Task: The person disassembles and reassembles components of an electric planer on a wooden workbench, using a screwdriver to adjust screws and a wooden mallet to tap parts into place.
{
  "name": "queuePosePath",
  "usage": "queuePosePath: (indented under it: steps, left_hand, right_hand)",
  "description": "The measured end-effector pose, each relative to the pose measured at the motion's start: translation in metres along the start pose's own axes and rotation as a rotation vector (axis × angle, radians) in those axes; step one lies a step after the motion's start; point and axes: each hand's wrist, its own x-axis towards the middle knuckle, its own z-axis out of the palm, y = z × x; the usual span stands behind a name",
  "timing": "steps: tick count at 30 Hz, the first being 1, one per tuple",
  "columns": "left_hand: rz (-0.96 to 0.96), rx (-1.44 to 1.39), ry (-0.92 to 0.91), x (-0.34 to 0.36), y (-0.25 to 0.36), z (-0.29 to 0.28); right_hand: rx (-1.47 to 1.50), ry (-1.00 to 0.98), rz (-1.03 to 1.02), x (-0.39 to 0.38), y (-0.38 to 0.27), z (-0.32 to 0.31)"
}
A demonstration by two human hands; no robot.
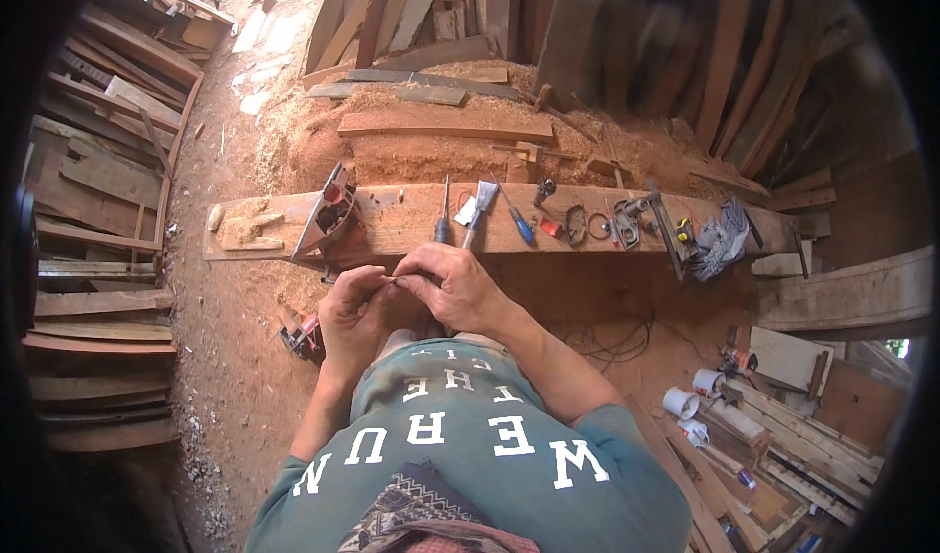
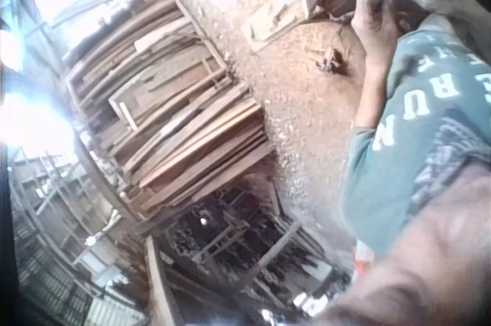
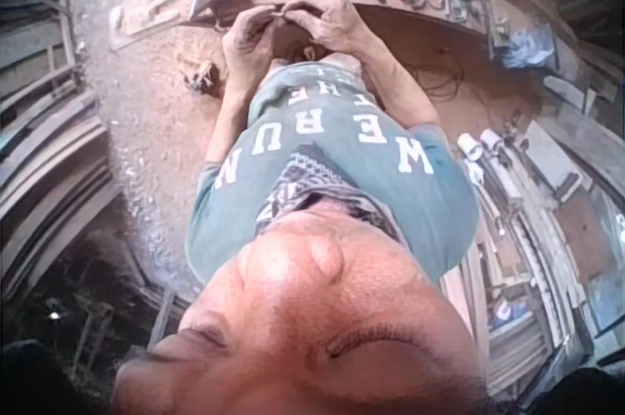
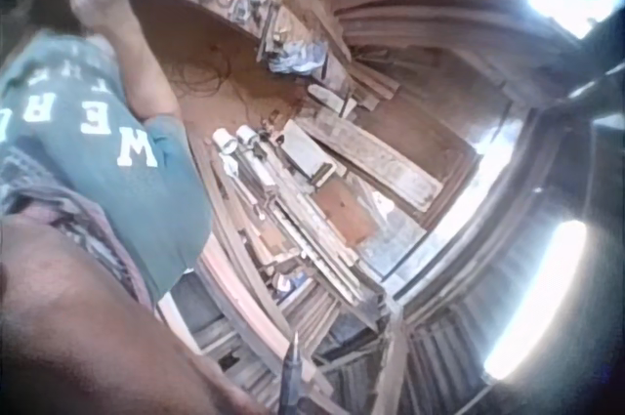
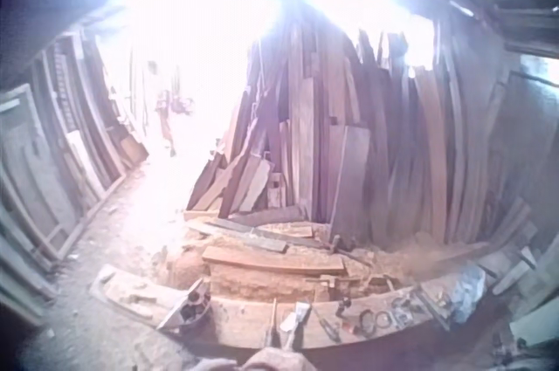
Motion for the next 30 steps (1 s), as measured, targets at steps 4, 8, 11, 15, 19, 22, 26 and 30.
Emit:
queuePosePath:
  steps: [4,8,11,15,19,22,26,30]
  left_hand:
    - [-0.185,-0.206,0.051,-0.012,0.000,0.006]
    - [-0.529,-0.552,-0.023,-0.015,0.014,0.015]
    - [-0.576,-0.666,-0.071,-0.019,0.019,0.029]
    - [-0.397,-0.444,-0.049,-0.023,0.018,0.041]
    - [-0.372,-0.321,-0.045,-0.018,0.024,0.043]
    - [-0.372,-0.322,-0.047,-0.010,0.021,0.040]
    - [-0.363,-0.262,-0.062,0.007,0.006,0.021]
    - [-0.296,-0.066,-0.116,0.033,-0.004,-0.015]
  right_hand:
    - [0.167,0.149,0.163,-0.021,-0.008,-0.015]
    - [0.156,0.150,0.066,-0.036,-0.006,-0.033]
    - [0.137,0.114,-0.144,-0.044,0.004,-0.036]
    - [0.149,0.054,-0.105,-0.051,-0.001,-0.042]
    - [0.138,0.072,-0.003,-0.048,-0.004,-0.043]
    - [0.129,0.078,0.086,-0.039,-0.005,-0.039]
    - [0.088,0.090,0.115,-0.020,0.009,-0.022]
    - [0.115,0.069,0.183,0.014,0.018,0.009]
